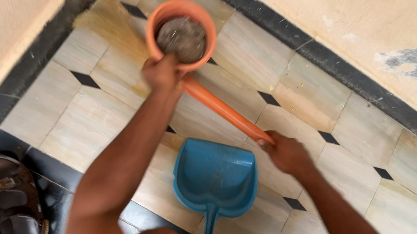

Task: The person sweeps debris from a balcony floor into a blue dustpan using a straw broom, then carries the dustpan inside to empty it into a bucket.

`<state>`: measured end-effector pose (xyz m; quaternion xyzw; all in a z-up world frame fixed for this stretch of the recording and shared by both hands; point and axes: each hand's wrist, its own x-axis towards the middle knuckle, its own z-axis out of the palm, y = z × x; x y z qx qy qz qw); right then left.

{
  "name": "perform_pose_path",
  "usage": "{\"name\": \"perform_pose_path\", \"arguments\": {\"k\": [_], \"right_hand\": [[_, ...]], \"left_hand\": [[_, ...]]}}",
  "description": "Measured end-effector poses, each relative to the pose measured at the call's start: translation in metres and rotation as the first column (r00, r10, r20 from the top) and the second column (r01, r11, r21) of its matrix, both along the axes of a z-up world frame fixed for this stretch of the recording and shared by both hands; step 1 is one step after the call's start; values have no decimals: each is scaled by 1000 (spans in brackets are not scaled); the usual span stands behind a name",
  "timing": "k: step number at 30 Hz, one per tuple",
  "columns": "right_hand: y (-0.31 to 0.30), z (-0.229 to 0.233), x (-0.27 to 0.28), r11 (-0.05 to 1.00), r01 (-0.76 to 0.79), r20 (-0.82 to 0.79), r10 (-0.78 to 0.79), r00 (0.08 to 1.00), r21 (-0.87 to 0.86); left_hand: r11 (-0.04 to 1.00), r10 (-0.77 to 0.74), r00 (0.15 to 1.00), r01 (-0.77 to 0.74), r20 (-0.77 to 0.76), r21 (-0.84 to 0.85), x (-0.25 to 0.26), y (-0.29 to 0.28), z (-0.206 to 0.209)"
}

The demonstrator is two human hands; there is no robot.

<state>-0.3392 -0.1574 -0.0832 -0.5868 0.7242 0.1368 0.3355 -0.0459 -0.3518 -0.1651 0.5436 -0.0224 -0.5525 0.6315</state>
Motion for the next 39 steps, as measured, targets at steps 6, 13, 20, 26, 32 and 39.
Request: {"name": "perform_pose_path", "arguments": {"k": [6,13,20,26,32,39], "right_hand": [[54,69,-99,984,179,-130,-175,976,16],[60,20,-27,971,83,395,14,918,-226],[31,18,-19,946,322,196,-307,931,-47],[81,126,-27,858,513,249,-488,836,-40],[-35,24,68,937,350,285,-339,897,12],[127,24,-60,883,436,82,-428,900,-173]], "left_hand": [[983,-141,986,128,94,131,70,73,101],[991,117,993,-117,4,58,80,91,177],[951,306,941,-308,-144,11,85,87,150],[909,402,905,-376,-139,183,93,78,129],[912,397,903,-368,-163,181,76,58,108],[940,314,933,-280,-178,193,76,60,108]]}}
